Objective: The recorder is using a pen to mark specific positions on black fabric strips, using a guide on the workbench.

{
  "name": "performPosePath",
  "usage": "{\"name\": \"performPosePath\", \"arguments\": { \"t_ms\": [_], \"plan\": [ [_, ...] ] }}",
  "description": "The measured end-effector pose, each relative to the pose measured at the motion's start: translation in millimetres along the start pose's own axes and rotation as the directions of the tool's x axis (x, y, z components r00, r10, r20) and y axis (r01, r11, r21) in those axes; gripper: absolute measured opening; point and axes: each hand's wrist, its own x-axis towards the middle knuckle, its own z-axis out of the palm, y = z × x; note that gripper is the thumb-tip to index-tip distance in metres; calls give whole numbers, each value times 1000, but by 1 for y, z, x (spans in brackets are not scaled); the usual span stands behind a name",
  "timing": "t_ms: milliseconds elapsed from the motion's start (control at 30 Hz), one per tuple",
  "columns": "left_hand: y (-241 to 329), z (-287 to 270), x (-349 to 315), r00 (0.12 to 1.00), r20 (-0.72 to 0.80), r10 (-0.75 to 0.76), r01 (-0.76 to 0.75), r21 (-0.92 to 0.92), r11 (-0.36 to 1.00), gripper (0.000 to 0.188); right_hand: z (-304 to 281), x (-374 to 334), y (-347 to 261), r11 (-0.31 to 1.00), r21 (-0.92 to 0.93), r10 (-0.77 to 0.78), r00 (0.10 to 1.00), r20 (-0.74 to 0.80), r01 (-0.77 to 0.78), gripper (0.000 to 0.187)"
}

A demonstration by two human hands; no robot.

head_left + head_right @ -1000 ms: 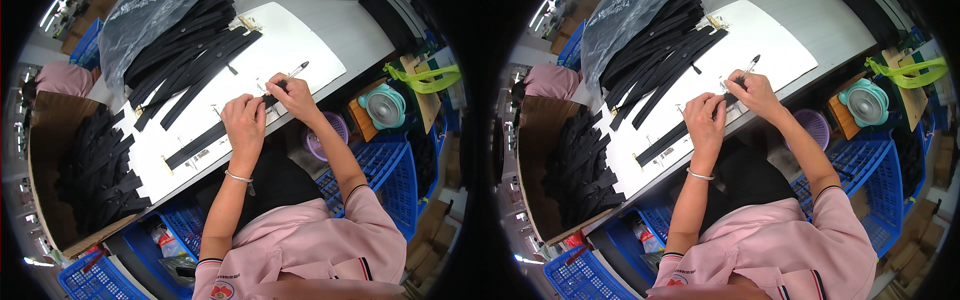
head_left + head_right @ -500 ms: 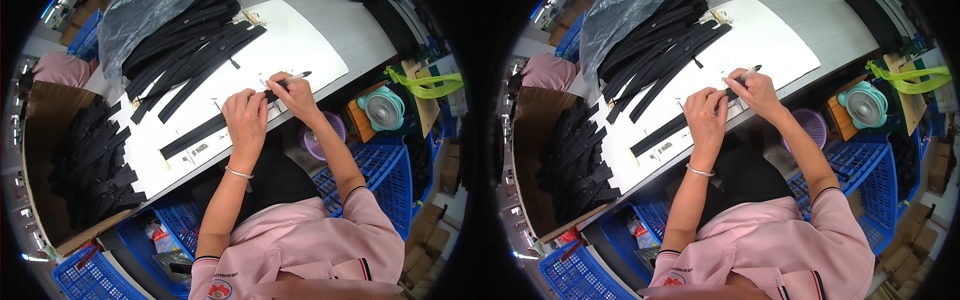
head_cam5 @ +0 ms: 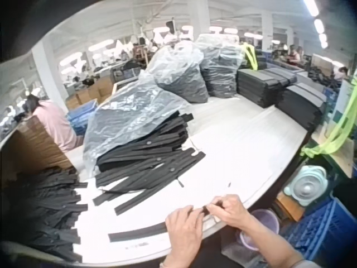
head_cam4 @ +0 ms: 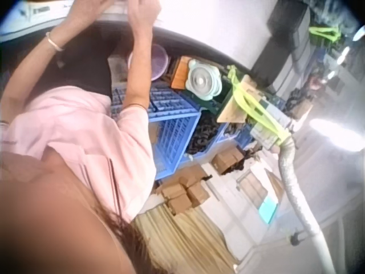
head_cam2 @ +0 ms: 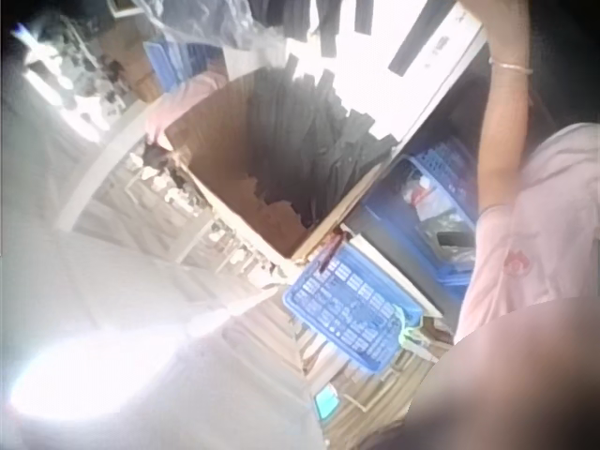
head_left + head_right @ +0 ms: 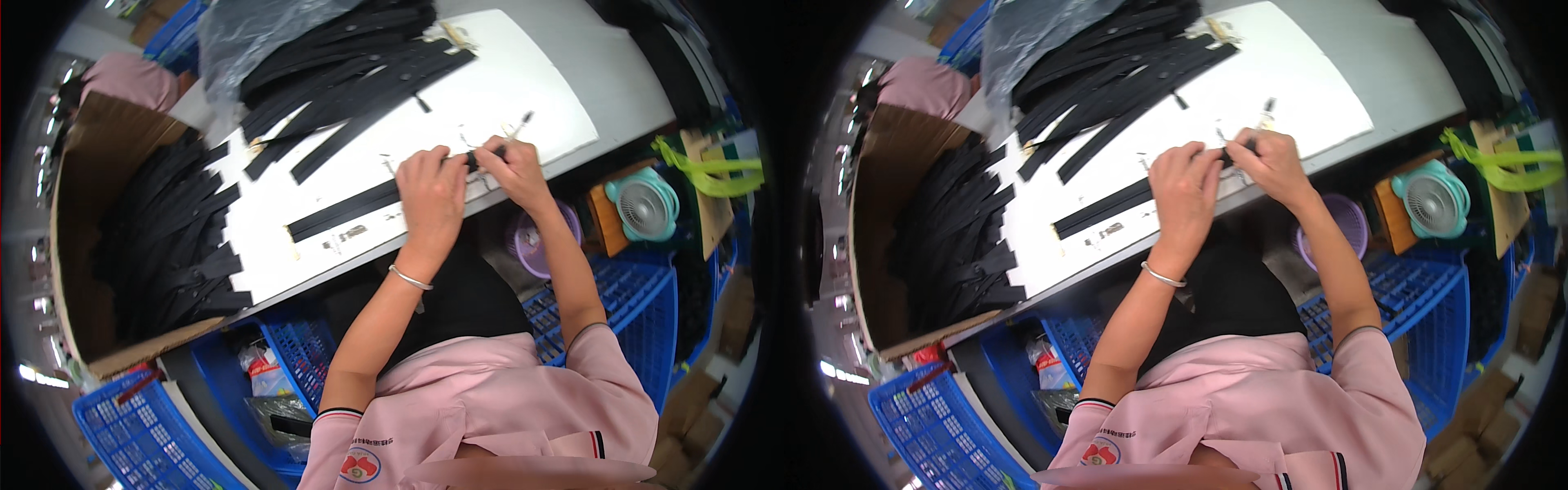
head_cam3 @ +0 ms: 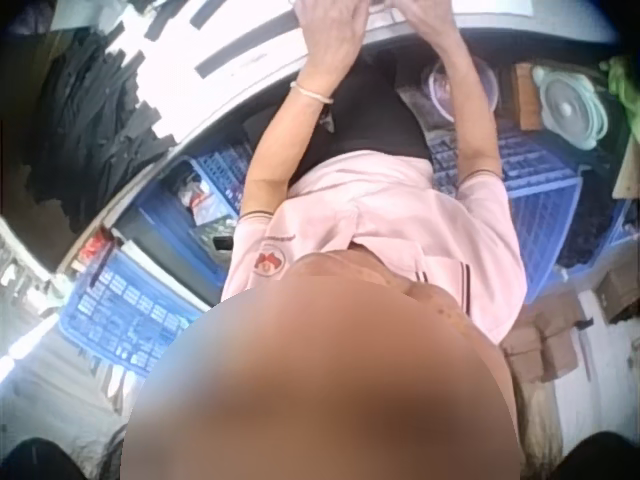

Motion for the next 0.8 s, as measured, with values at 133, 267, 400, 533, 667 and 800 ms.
{"name": "performPosePath", "arguments": {
  "t_ms": [133, 267, 400, 533, 667, 800],
  "plan": [
    [-5, -14, -2, 991, 131, -22, -4, 193, 981, 38, -3, -10, 12, 974, 220, 72, 991, -117, -45, 17],
    [-41, -15, 20, 955, 282, -93, 37, 197, 980, 61, -4, -12, 14, 988, 154, 23, 987, -161, 2, 18],
    [-95, -3, 74, 954, 262, -148, 102, 181, 978, 52, -3, -14, 23, 980, 199, 48, 983, -180, -12, 16],
    [-134, -4, 106, 980, 170, -107, 87, 117, 989, 39, 3, -10, 23, 970, 238, 100, 981, -165, -59, 16],
    [-132, -14, 93, 964, 235, -122, 94, 126, 988, 35, 1, -9, 33, 966, 248, 115, 980, -165, -72, 14],
    [-126, -56, 42, 968, 219, -122, 115, 43, 992, 44, -1, -9, 40, 977, 204, 98, 972, -213, -53, 16]
  ]
}}
